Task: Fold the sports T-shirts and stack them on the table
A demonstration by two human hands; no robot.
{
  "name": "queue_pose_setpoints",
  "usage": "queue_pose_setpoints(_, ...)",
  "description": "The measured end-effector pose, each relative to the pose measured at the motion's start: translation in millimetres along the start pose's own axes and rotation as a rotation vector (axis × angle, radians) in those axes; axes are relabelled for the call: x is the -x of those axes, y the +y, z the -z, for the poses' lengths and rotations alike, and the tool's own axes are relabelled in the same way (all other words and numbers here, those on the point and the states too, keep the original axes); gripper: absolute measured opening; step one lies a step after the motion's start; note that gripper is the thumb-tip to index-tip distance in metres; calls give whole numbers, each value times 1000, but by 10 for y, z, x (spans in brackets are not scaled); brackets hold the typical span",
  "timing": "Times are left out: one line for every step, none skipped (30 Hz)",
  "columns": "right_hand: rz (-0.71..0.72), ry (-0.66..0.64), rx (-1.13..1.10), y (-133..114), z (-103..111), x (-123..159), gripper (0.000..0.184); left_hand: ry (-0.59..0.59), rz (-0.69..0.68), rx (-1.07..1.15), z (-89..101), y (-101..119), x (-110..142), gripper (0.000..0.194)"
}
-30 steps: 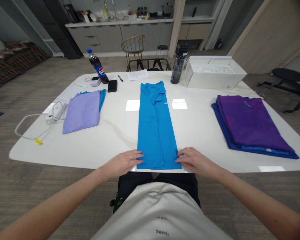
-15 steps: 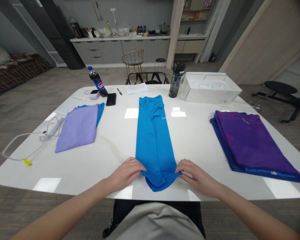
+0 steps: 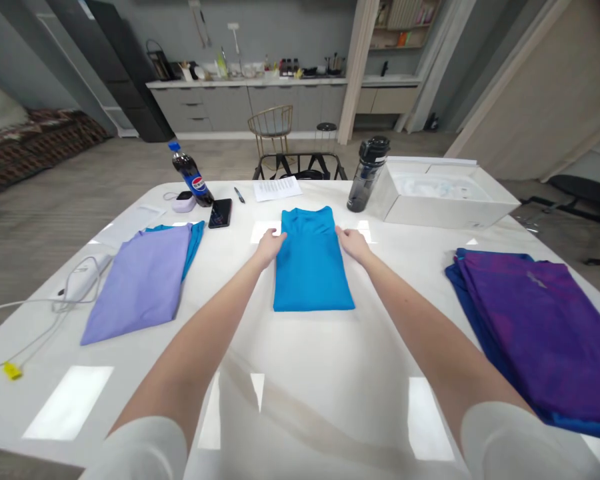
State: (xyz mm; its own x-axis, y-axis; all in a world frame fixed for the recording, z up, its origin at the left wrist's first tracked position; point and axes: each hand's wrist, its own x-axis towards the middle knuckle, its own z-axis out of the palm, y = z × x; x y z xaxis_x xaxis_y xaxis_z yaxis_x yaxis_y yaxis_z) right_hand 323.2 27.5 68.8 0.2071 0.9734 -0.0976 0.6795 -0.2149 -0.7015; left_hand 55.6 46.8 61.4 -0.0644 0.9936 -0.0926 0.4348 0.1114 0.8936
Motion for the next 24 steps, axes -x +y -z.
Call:
queue_pose_setpoints(-11, 2, 101, 64, -105, -42, 46, 8, 18, -86, -40, -91, -57, 50)
queue_pose_setpoints(-11, 11, 174, 119, -186, -57, 42, 4, 21, -153, -66, -160, -88, 54)
queue_pose_setpoints(-9, 32, 223, 163, -245, -54, 39, -4, 12, -201, -83, -209, -103, 54)
queue_pose_setpoints(-10, 56, 256, 193, -284, -43, 39, -6, -13, -239, -94, -239, -109, 52)
queue_pose_setpoints(-12, 76, 279, 212, -307, -30, 40, 0, -37, -268, -102, -256, -113, 48)
queue_pose_setpoints(-18, 89, 295, 221, -318, -19, 40, 10, -55, -293, -109, -266, -117, 43)
queue_pose_setpoints(-30, 95, 302, 224, -320, -12, 40, 19, -73, -312, -117, -273, -124, 40)
queue_pose_setpoints(-43, 95, 302, 225, -316, -11, 40, 29, -91, -324, -126, -282, -134, 37)
queue_pose_setpoints(-55, 92, 297, 225, -310, -15, 41, 36, -110, -327, -135, -295, -145, 35)
queue_pose_setpoints(-66, 91, 289, 227, -303, -24, 42, 37, -131, -323, -145, -314, -157, 33)
queue_pose_setpoints(-70, 89, 281, 233, -297, -35, 43, 34, -153, -316, -154, -337, -169, 32)
queue_pose_setpoints(-70, 89, 272, 243, -294, -48, 43, 26, -179, -306, -161, -365, -180, 32)
queue_pose_setpoints(-64, 89, 263, 258, -293, -61, 42, 15, -204, -293, -165, -394, -188, 31)
queue_pose_setpoints(-54, 89, 250, 278, -296, -72, 38, 6, -225, -279, -166, -423, -191, 31)
queue_pose_setpoints(-37, 87, 231, 301, -299, -78, 32, -1, -242, -264, -162, -447, -188, 30)
queue_pose_setpoints(-8, 84, 203, 326, -302, -77, 25, -3, -257, -247, -153, -463, -176, 29)
queue_pose_setpoints(36, 86, 165, 350, -300, -67, 20, 1, -274, -225, -138, -466, -156, 28)
queue_pose_setpoints(95, 94, 117, 369, -291, -48, 17, 8, -299, -197, -117, -452, -129, 27)
queue_pose_setpoints(168, 109, 65, 381, -269, -22, 16, 17, -336, -165, -89, -418, -96, 26)
queue_pose_setpoints(249, 129, 15, 382, -235, 6, 16, 29, -384, -132, -55, -362, -63, 24)
queue_pose_setpoints(330, 153, -29, 367, -186, 30, 18, 47, -437, -103, -15, -285, -38, 23)
queue_pose_setpoints(400, 184, -64, 337, -126, 42, 19, 74, -488, -78, 28, -190, -29, 22)
queue_pose_setpoints(453, 221, -90, 290, -59, 32, 21, 107, -532, -62, 70, -83, -46, 21)
queue_pose_setpoints(490, 262, -108, 229, 9, -5, 22, 144, -569, -56, 108, 29, -94, 21)
